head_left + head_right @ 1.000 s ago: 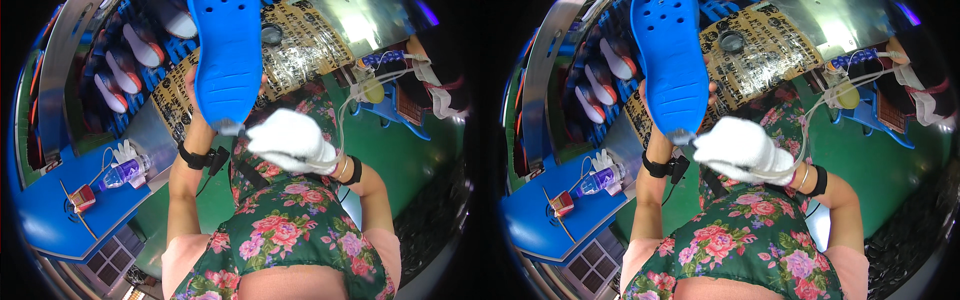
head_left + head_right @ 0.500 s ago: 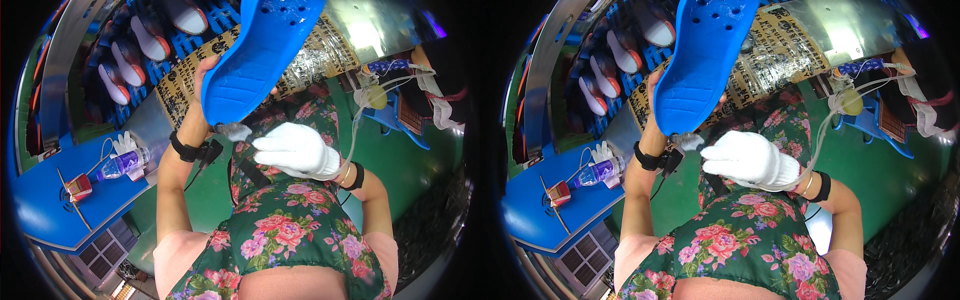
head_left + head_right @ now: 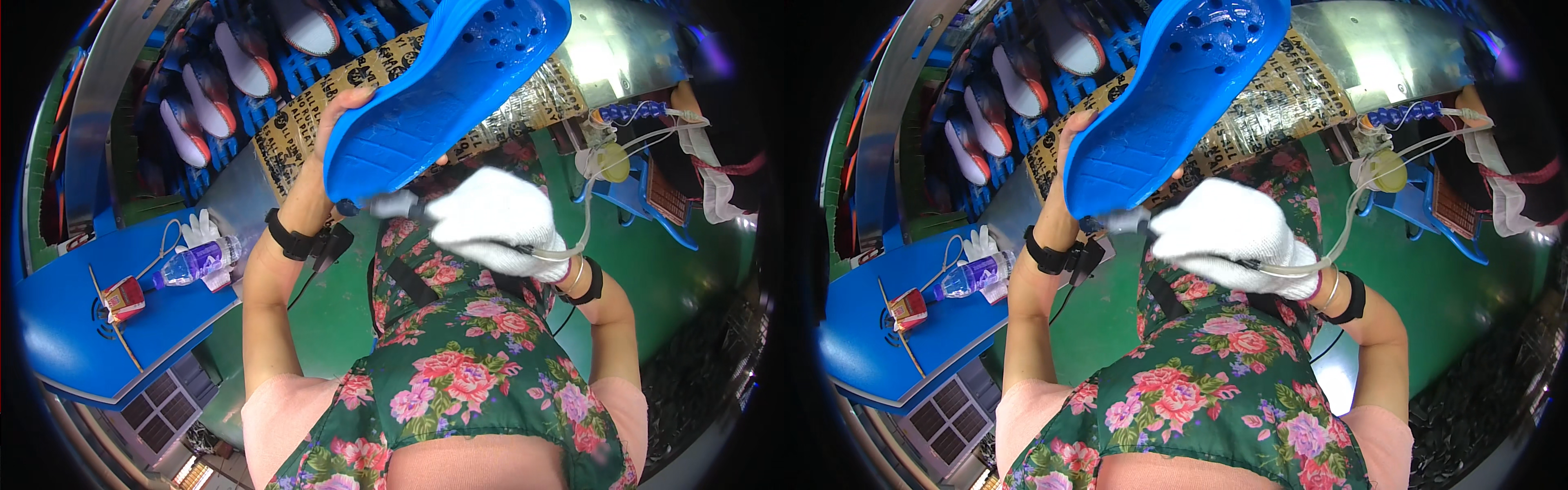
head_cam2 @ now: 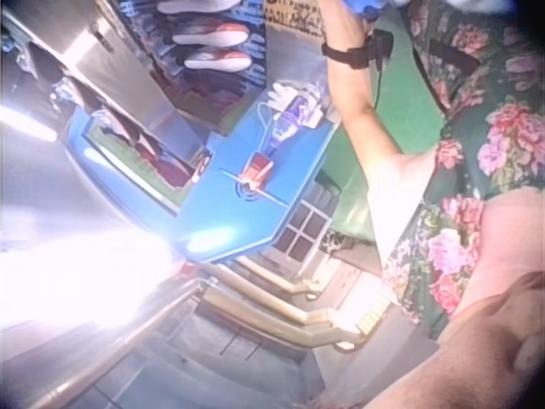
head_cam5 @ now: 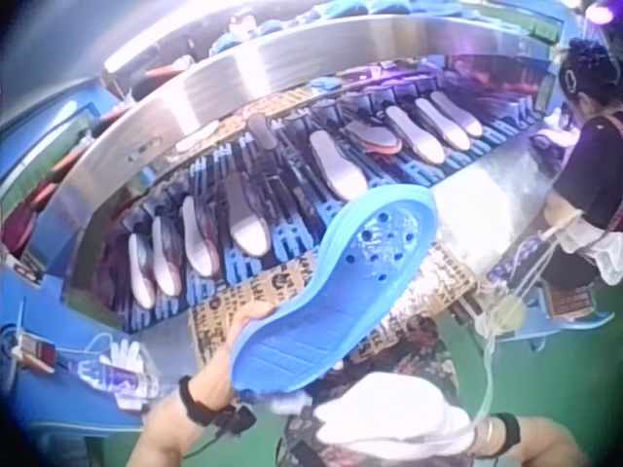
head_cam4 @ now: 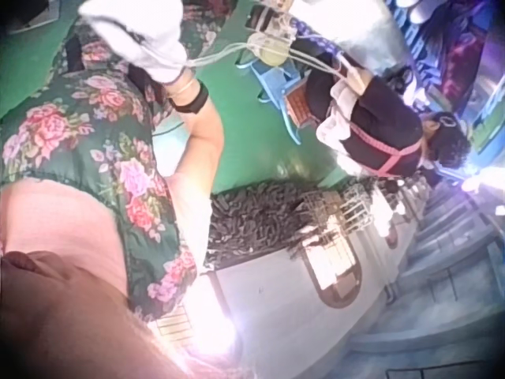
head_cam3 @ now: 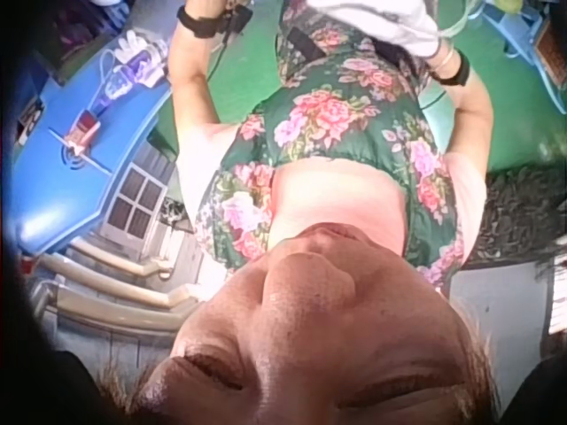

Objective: Apply adhesive or paint to the bottom of shoe soles using a brush on a production line.

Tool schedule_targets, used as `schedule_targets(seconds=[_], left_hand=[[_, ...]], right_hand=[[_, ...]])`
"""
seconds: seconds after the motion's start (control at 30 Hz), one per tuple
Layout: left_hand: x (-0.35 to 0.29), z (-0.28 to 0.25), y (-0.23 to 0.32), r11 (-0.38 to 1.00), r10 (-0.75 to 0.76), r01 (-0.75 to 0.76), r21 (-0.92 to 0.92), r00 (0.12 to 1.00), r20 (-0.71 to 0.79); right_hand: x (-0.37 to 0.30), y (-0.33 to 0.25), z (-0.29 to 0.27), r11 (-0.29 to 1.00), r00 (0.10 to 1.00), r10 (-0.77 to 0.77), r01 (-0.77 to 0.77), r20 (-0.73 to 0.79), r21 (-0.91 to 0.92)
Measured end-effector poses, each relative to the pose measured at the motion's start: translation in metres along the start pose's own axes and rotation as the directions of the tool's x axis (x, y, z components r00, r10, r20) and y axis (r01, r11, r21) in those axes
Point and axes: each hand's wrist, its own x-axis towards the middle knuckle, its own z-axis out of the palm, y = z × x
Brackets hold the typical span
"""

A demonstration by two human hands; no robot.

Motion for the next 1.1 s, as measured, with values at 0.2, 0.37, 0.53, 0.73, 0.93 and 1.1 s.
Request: schedule_targets(seconds=[0.2,0.37,0.53,0.73,0.93,1.1], left_hand=[[-0.003,-0.009,0.003,0.994,0.002,0.016,0.112,0.987,-0.159],[-0.004,-0.025,0.005,0.990,0.140,-0.140,0.014,0.967,-0.214],[0.003,-0.043,0.009,0.952,0.303,-0.287,0.106,0.930,-0.208],[0.004,-0.030,-0.008,0.967,0.248,-0.252,-0.046,0.966,-0.075],[0.012,-0.016,-0.043,0.941,0.187,-0.191,-0.279,0.981,-0.043],[0.014,-0.020,-0.053,0.968,0.154,-0.150,-0.203,0.988,0.005]], right_hand=[[-0.002,0.001,0.010,0.995,0.994,-0.051,0.059,0.099,-0.082],[0.016,0.002,0.017,0.975,0.961,0.216,-0.205,-0.174,0.080],[0.011,-0.004,0.029,0.830,0.899,0.415,-0.311,-0.140,0.463],[0.011,-0.001,0.014,0.722,0.842,0.538,-0.488,0.047,0.490],[0.043,0.033,-0.048,0.966,0.920,0.249,-0.259,-0.302,0.008],[0.077,0.066,-0.093,0.833,0.936,-0.202,0.009,-0.289,-0.554]])
